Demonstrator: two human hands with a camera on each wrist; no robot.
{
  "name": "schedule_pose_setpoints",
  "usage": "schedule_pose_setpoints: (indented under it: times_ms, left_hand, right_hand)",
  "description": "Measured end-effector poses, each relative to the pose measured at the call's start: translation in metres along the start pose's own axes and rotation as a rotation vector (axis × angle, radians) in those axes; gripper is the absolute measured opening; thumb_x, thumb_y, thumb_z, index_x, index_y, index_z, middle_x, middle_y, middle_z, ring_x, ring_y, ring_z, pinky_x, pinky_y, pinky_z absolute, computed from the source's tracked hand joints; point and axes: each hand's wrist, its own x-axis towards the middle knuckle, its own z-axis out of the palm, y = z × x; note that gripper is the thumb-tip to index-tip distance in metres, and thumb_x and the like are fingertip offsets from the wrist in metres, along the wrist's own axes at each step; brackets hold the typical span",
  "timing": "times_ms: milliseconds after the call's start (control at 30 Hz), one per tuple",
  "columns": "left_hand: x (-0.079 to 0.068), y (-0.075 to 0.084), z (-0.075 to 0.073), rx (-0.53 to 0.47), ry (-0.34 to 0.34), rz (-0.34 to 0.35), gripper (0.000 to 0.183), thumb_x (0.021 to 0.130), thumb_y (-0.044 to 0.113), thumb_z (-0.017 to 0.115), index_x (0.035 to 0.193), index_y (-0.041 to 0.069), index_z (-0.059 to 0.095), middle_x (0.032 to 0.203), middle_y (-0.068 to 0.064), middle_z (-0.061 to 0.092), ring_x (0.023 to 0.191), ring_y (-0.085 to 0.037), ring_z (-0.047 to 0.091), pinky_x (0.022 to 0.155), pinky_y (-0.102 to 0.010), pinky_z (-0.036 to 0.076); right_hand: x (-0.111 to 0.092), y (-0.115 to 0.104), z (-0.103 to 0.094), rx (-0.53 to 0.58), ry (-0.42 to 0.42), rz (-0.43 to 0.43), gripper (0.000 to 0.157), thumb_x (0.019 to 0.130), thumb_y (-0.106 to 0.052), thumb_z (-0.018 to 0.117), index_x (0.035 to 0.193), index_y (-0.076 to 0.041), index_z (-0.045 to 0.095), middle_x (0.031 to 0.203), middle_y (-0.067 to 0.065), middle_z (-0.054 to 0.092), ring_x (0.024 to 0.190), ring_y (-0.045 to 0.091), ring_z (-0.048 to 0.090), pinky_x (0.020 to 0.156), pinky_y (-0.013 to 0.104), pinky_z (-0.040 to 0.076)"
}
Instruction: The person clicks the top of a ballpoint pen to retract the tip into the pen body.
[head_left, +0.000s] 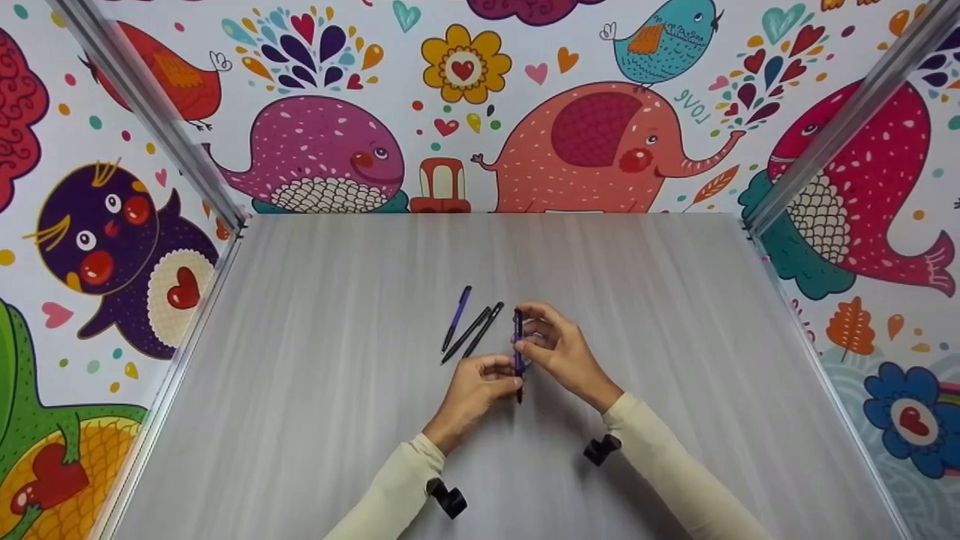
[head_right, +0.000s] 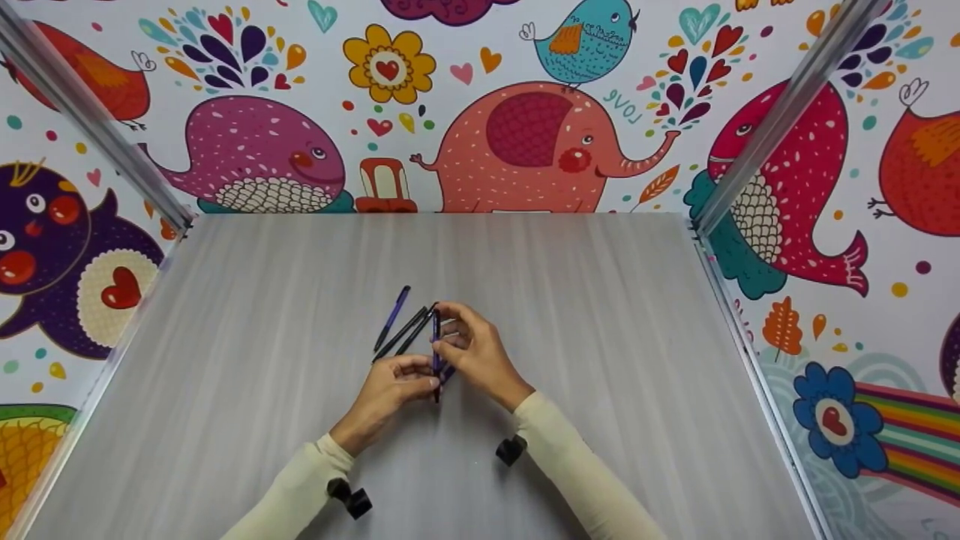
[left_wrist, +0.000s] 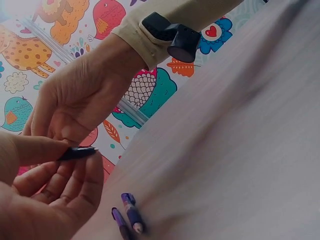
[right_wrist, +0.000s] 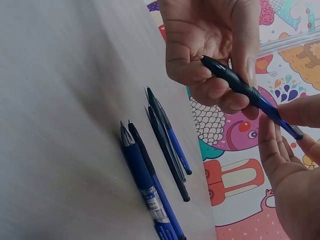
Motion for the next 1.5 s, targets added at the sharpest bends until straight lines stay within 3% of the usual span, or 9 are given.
schedule_pose_setpoints:
  times_ms: [233, 400, 533, 633, 800, 967, 1233, 1500]
  left_hand:
    - [0.001, 0.000, -0.001, -0.031, -0.003, -0.002, 0.029, 0.092, -0.004, 0.078, 0.119, -0.012, 0.074, 0.104, -0.017, 0.077, 0.088, -0.016, 0.074, 0.079, -0.030, 0.063]
    - [0.003, 0.000, -0.003, -0.003, 0.008, -0.006, 0.030, 0.094, -0.001, 0.079, 0.122, -0.011, 0.075, 0.106, -0.016, 0.077, 0.089, -0.016, 0.074, 0.078, -0.029, 0.062]
    - [0.003, 0.000, -0.005, 0.085, 0.027, 0.012, 0.029, 0.095, 0.000, 0.078, 0.122, -0.009, 0.076, 0.108, -0.018, 0.078, 0.092, -0.020, 0.076, 0.078, -0.027, 0.061]
    - [0.003, 0.000, -0.006, 0.190, 0.063, 0.041, 0.026, 0.095, 0.000, 0.079, 0.120, -0.007, 0.078, 0.104, -0.016, 0.079, 0.090, -0.019, 0.076, 0.075, -0.025, 0.060]
    - [0.003, -0.002, -0.008, 0.362, 0.141, 0.109, 0.023, 0.093, 0.000, 0.081, 0.116, -0.005, 0.081, 0.097, -0.010, 0.080, 0.084, -0.015, 0.074, 0.070, -0.021, 0.056]
    - [0.001, -0.003, -0.012, 0.483, 0.214, 0.185, 0.021, 0.092, 0.000, 0.083, 0.112, -0.001, 0.083, 0.096, -0.006, 0.080, 0.085, -0.015, 0.073, 0.073, -0.024, 0.058]
    - [-0.006, -0.007, -0.020, 0.573, 0.261, 0.298, 0.019, 0.090, -0.005, 0.083, 0.109, -0.003, 0.083, 0.097, -0.009, 0.081, 0.085, -0.019, 0.076, 0.078, -0.029, 0.063]
    - [-0.013, -0.009, -0.036, 0.601, 0.295, 0.323, 0.020, 0.089, -0.009, 0.083, 0.108, -0.002, 0.083, 0.097, -0.009, 0.081, 0.085, -0.020, 0.075, 0.077, -0.030, 0.064]
  right_hand:
    - [0.002, -0.001, 0.002, 0.035, -0.008, -0.004, 0.053, 0.099, 0.011, 0.073, 0.148, 0.010, 0.053, 0.141, 0.021, 0.060, 0.118, 0.053, 0.066, 0.096, 0.031, 0.061]
    - [0.001, 0.001, 0.001, 0.029, 0.021, -0.010, 0.058, 0.098, 0.014, 0.072, 0.151, 0.004, 0.052, 0.142, 0.027, 0.056, 0.118, 0.050, 0.067, 0.096, 0.031, 0.061]
    - [0.000, 0.004, 0.000, 0.031, 0.027, -0.028, 0.059, 0.098, 0.015, 0.071, 0.152, 0.004, 0.050, 0.142, 0.036, 0.052, 0.118, 0.049, 0.068, 0.097, 0.032, 0.062]
    - [0.000, 0.006, 0.000, 0.019, 0.034, -0.034, 0.057, 0.098, 0.014, 0.071, 0.150, 0.010, 0.049, 0.143, 0.032, 0.054, 0.118, 0.045, 0.069, 0.097, 0.032, 0.062]
    - [0.000, 0.007, 0.001, -0.029, 0.066, -0.036, 0.055, 0.098, 0.012, 0.074, 0.148, 0.008, 0.054, 0.141, 0.027, 0.059, 0.116, 0.034, 0.069, 0.095, 0.029, 0.061]
    - [0.000, 0.009, 0.000, -0.046, 0.070, -0.051, 0.054, 0.098, 0.011, 0.075, 0.148, 0.008, 0.055, 0.139, 0.029, 0.062, 0.116, 0.036, 0.069, 0.095, 0.028, 0.061]
    - [-0.003, 0.011, 0.001, -0.055, 0.037, -0.068, 0.049, 0.099, 0.010, 0.073, 0.146, 0.008, 0.058, 0.124, 0.024, 0.071, 0.114, 0.051, 0.067, 0.095, 0.030, 0.060]
    - [-0.005, 0.011, 0.002, -0.071, 0.003, -0.087, 0.048, 0.101, 0.006, 0.074, 0.147, 0.006, 0.060, 0.127, 0.024, 0.071, 0.115, 0.043, 0.071, 0.095, 0.032, 0.060]
